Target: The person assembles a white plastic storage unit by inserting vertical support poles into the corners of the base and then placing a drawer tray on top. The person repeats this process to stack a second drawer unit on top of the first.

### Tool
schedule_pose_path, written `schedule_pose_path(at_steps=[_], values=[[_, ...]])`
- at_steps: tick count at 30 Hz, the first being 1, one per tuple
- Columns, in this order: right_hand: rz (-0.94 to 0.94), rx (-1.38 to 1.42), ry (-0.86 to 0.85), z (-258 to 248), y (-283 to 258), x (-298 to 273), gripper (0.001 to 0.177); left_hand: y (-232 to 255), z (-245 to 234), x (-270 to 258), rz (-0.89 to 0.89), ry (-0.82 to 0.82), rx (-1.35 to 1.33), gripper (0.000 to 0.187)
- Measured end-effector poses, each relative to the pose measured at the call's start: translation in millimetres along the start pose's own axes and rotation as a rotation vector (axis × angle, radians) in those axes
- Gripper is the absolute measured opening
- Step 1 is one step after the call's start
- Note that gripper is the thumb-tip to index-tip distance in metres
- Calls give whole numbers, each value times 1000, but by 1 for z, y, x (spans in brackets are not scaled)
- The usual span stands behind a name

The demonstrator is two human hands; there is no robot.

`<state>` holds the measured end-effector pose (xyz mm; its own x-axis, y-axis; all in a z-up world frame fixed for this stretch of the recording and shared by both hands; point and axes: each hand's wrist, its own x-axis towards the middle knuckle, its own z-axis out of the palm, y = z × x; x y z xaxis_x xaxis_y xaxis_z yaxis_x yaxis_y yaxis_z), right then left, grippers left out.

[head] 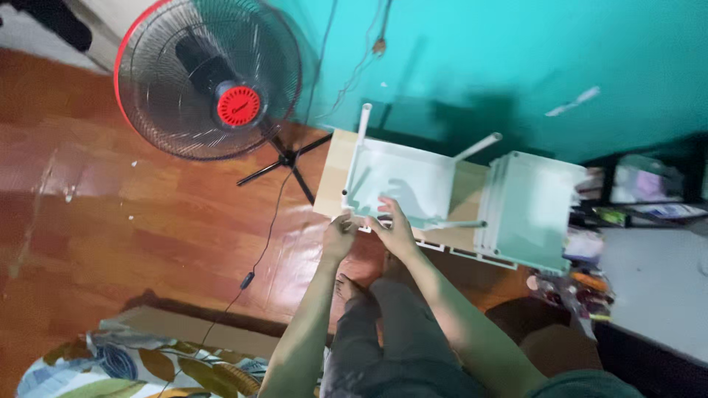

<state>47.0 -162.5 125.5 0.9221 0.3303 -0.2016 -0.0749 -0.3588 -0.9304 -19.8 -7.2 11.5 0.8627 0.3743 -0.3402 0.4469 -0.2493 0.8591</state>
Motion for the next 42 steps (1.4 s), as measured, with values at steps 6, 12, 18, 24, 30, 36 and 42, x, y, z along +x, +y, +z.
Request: schedule_pose_path(at_steps=[6,12,18,24,30,36,42], values=[[34,137,-78,-50,17,-33,25,21,-19,-46,-45,-91,-508,27],[62,219,-89,-93,8,-59,20,51,-15,-66,-63,-102,-524,23],[66,200,-74,-146,4,-79,19,110,43,-83,-132,-216,-569,37],[38,213,-1,-224,29,-86,22,166,119,-98,34,-360,-435,29],[112,359,50,-329,107,-97,20,192,213,-103,43,-417,-400,11],[301,401,121,-411,188,-100,18,177,292,-81,-186,-280,-337,19],[409,103,349,-442,234,-93,32,153,343,-57,33,-63,3,30]])
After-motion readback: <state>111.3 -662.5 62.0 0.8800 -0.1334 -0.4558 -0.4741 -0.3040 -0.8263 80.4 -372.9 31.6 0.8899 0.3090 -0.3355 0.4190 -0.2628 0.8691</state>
